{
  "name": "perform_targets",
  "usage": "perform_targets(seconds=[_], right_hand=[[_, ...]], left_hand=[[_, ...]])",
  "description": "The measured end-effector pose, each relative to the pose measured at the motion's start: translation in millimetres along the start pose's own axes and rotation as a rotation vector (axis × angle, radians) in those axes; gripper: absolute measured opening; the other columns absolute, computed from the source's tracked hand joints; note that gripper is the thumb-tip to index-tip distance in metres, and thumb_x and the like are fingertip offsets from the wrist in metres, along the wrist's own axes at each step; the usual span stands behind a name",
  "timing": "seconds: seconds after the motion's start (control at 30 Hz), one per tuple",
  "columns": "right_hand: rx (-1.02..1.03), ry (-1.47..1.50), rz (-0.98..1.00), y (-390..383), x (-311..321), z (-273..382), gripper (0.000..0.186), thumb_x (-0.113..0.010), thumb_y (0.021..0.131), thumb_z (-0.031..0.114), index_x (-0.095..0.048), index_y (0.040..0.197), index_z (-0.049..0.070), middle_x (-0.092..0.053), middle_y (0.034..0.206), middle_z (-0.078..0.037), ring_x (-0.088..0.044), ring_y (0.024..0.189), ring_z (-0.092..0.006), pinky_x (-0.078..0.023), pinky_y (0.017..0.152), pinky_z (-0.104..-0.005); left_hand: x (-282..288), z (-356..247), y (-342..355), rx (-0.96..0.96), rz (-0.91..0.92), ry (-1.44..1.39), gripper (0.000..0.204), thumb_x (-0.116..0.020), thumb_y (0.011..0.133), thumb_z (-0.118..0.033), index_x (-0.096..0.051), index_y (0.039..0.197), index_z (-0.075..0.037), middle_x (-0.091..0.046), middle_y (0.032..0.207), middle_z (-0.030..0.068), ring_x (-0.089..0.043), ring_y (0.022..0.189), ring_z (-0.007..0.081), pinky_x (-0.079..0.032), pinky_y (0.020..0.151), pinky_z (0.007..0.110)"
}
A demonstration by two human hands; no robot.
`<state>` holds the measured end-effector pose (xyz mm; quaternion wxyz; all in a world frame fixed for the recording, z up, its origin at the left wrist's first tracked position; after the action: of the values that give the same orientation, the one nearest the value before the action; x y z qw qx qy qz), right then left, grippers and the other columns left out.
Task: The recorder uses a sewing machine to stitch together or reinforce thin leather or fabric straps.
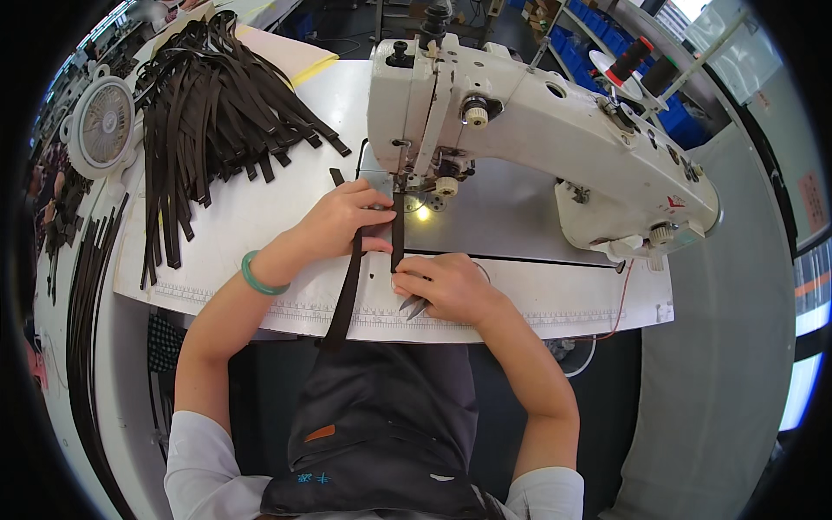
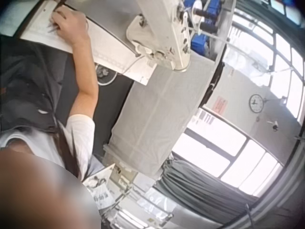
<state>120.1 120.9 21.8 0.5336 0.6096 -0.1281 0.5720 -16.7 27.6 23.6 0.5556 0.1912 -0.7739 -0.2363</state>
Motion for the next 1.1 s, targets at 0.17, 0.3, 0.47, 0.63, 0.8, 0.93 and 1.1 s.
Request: perform_targets(seconds=[0.17,0.3,0.47,0.63,0.8,0.93,1.1], right_hand=[[-0.080,-0.021,-0.007,1.0,-2.0,-6.3,0.026,-0.066,0.061,0.004,-0.060,0.085,0.012,-0.059,0.092,0.003,-0.060,0.065,-0.0180,-0.047,0.053,-0.0309],[-0.172,0.018,-0.001,-0.7,-1.5,-19.5,0.024,-0.065,0.063,0.003,-0.062,0.085,0.012,-0.061,0.102,0.003,-0.062,0.067,-0.0192,-0.049,0.056,-0.0303],[-0.240,0.053,0.132,7.6,4.8,-33.1,0.028,-0.064,0.063,-0.002,-0.063,0.088,0.010,-0.061,0.111,0.002,-0.063,0.078,-0.0183,-0.049,0.057,-0.0304],[-0.250,0.008,0.136,10.4,-1.7,-48.4,0.033,-0.063,0.061,-0.003,-0.063,0.091,0.010,-0.059,0.114,0.003,-0.063,0.081,-0.0185,-0.049,0.058,-0.0311],[-0.259,-0.035,0.107,17.9,-5.8,-58.5,0.035,-0.063,0.061,-0.003,-0.063,0.094,0.009,-0.060,0.111,0.001,-0.063,0.079,-0.0195,-0.049,0.057,-0.0314],[-0.219,-0.140,0.046,15.5,-1.3,-51.1,0.033,-0.065,0.062,-0.002,-0.063,0.093,0.007,-0.062,0.104,-0.001,-0.063,0.071,-0.0203,-0.049,0.055,-0.0298],[-0.277,-0.164,-0.042,-4.0,18.6,-30.3,0.022,-0.065,0.069,0.008,-0.062,0.091,0.011,-0.061,0.099,0.001,-0.062,0.066,-0.0203,-0.048,0.052,-0.0325]], left_hand=[[-2.1,-2.4,-1.1,-0.015,-0.001,0.024,0.032,-0.077,0.060,-0.024,-0.067,0.081,-0.003,-0.062,0.092,0.0067,-0.054,0.079,0.0224,-0.048,0.070,0.032],[-6.8,-1.3,-4.8,-0.039,0.013,0.002,0.020,-0.072,0.066,-0.017,-0.067,0.080,-0.004,-0.061,0.087,0.0058,-0.054,0.081,0.0224,-0.047,0.070,0.032],[-4.7,-7.0,-2.5,-0.067,0.040,-0.028,0.014,-0.068,0.065,-0.008,-0.066,0.078,-0.005,-0.061,0.085,0.0050,-0.054,0.081,0.0218,-0.047,0.070,0.032],[-6.8,-1.8,-0.5,-0.010,0.064,0.007,0.014,-0.064,0.062,-0.002,-0.064,0.075,-0.005,-0.058,0.080,0.0049,-0.053,0.079,0.0225,-0.047,0.068,0.031],[-8.5,5.4,3.8,0.043,-0.023,0.052,0.017,-0.063,0.062,-0.002,-0.065,0.078,-0.003,-0.055,0.082,0.0066,-0.052,0.078,0.0235,-0.047,0.068,0.031],[-11.4,15.1,5.3,0.108,-0.053,0.052,0.015,-0.064,0.067,-0.003,-0.066,0.082,-0.001,-0.055,0.084,0.0085,-0.052,0.078,0.0245,-0.048,0.068,0.033],[-12.8,21.5,4.8,0.135,-0.061,-0.021,0.015,-0.067,0.070,-0.006,-0.065,0.084,0.000,-0.056,0.086,0.0091,-0.052,0.079,0.0255,-0.048,0.068,0.034]])
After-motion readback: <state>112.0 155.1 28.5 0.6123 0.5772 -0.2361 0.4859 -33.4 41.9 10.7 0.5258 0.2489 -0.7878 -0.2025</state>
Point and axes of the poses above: each hand's wrist, its own y-axis towards the middle knuckle, its own x-axis out of the back of the hand, z = x × y, the point moved 5 cm from there along y, towards the middle knuckle
